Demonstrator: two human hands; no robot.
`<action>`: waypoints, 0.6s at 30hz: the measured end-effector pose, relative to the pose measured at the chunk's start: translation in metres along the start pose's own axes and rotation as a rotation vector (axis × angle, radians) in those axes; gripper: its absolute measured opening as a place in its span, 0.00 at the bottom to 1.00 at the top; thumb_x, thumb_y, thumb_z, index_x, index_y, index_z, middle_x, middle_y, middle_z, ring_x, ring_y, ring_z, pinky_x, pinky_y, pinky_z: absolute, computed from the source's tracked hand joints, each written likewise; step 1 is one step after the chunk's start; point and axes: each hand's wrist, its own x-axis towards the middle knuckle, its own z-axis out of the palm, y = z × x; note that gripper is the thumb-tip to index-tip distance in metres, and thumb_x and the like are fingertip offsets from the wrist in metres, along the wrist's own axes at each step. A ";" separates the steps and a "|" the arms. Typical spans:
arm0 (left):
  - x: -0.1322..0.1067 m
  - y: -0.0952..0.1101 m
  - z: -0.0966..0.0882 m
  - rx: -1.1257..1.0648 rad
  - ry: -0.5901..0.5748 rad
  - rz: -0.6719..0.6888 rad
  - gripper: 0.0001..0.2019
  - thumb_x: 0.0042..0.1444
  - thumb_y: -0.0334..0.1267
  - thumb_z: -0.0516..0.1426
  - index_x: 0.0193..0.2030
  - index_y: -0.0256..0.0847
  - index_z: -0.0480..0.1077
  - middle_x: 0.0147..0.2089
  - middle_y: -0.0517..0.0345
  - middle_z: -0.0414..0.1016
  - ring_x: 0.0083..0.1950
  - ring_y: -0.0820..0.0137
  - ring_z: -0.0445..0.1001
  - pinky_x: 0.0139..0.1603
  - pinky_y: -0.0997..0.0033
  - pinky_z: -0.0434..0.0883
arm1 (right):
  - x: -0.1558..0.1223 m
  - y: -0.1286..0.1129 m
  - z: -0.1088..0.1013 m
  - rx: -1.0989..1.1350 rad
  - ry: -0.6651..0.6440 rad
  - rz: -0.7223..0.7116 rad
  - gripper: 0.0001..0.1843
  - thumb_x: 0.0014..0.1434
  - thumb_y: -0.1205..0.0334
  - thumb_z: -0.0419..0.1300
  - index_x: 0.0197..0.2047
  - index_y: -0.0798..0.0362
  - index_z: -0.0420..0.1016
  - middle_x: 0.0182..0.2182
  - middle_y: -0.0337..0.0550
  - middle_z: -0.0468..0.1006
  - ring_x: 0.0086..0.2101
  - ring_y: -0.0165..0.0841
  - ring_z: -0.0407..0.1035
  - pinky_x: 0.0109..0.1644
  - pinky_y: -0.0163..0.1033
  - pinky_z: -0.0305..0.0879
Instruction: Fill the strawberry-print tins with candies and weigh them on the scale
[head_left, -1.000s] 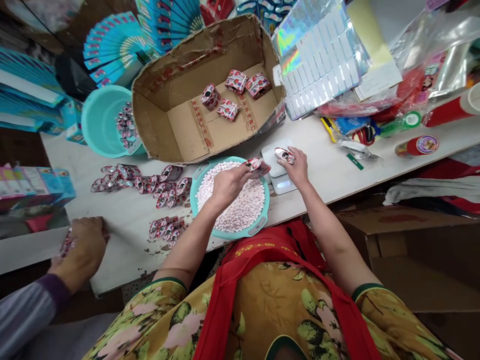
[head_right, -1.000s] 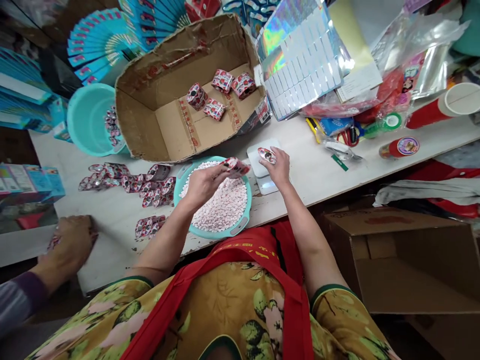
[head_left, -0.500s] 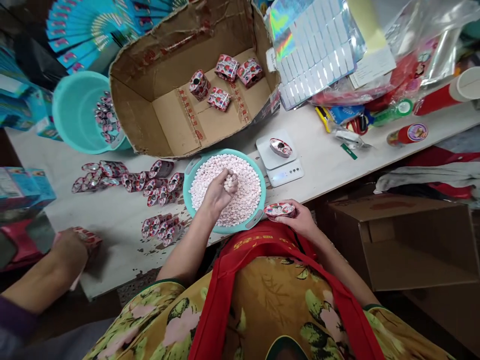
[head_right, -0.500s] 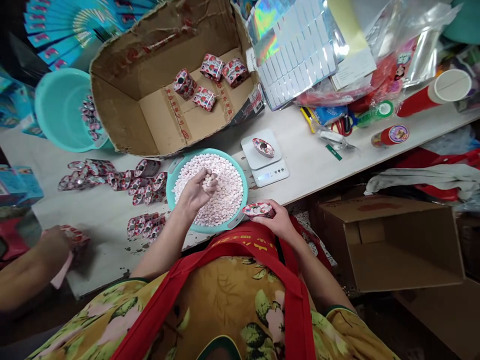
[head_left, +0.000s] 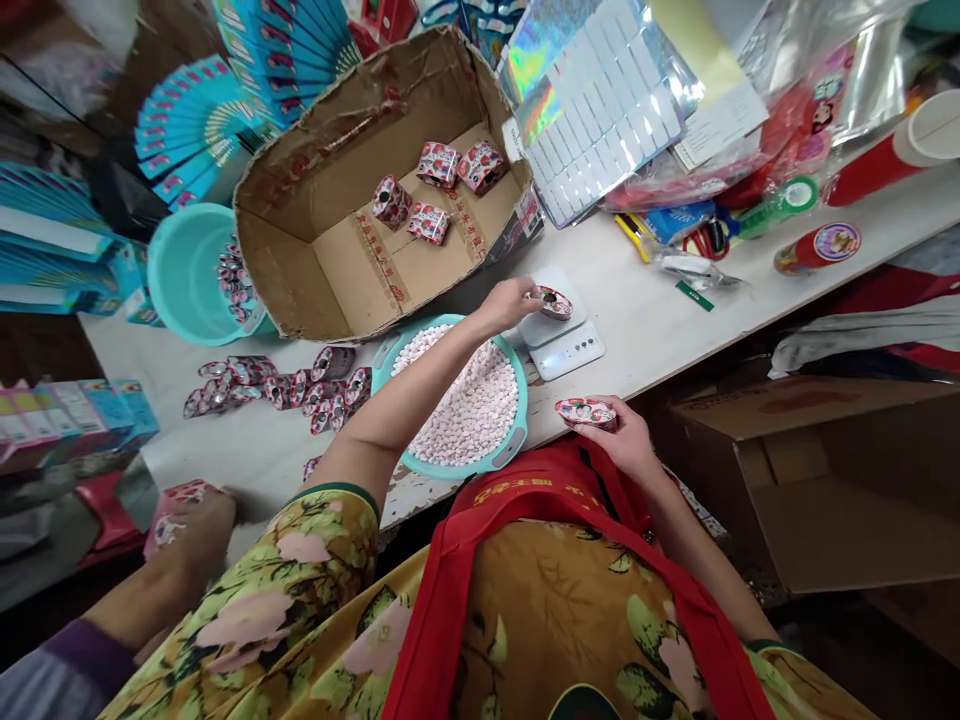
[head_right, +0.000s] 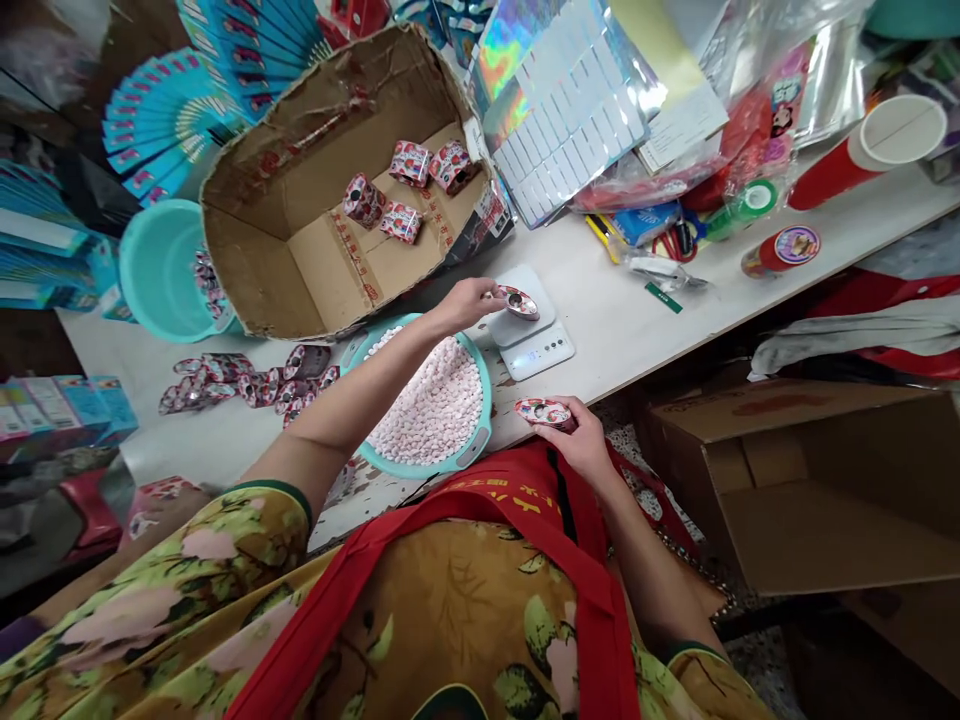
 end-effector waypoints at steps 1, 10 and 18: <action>0.010 0.003 0.004 0.120 -0.002 0.030 0.06 0.55 0.35 0.60 0.37 0.37 0.76 0.33 0.55 0.75 0.37 0.66 0.70 0.37 0.69 0.61 | 0.000 0.002 -0.002 -0.002 0.010 -0.004 0.27 0.42 0.51 0.75 0.45 0.51 0.80 0.42 0.45 0.83 0.42 0.40 0.77 0.51 0.46 0.74; 0.030 0.010 0.020 0.378 -0.037 0.020 0.15 0.55 0.36 0.60 0.50 0.36 0.74 0.40 0.49 0.77 0.39 0.63 0.70 0.36 0.67 0.57 | 0.004 0.016 -0.013 0.014 0.052 0.013 0.28 0.44 0.50 0.75 0.47 0.52 0.79 0.44 0.47 0.83 0.43 0.40 0.77 0.51 0.47 0.73; 0.030 0.005 0.017 -0.266 0.046 -0.039 0.08 0.50 0.30 0.64 0.34 0.37 0.68 0.27 0.61 0.68 0.28 0.75 0.63 0.28 0.74 0.55 | 0.006 0.020 -0.007 0.009 0.059 -0.008 0.29 0.45 0.50 0.75 0.49 0.51 0.79 0.43 0.46 0.83 0.44 0.40 0.77 0.51 0.45 0.74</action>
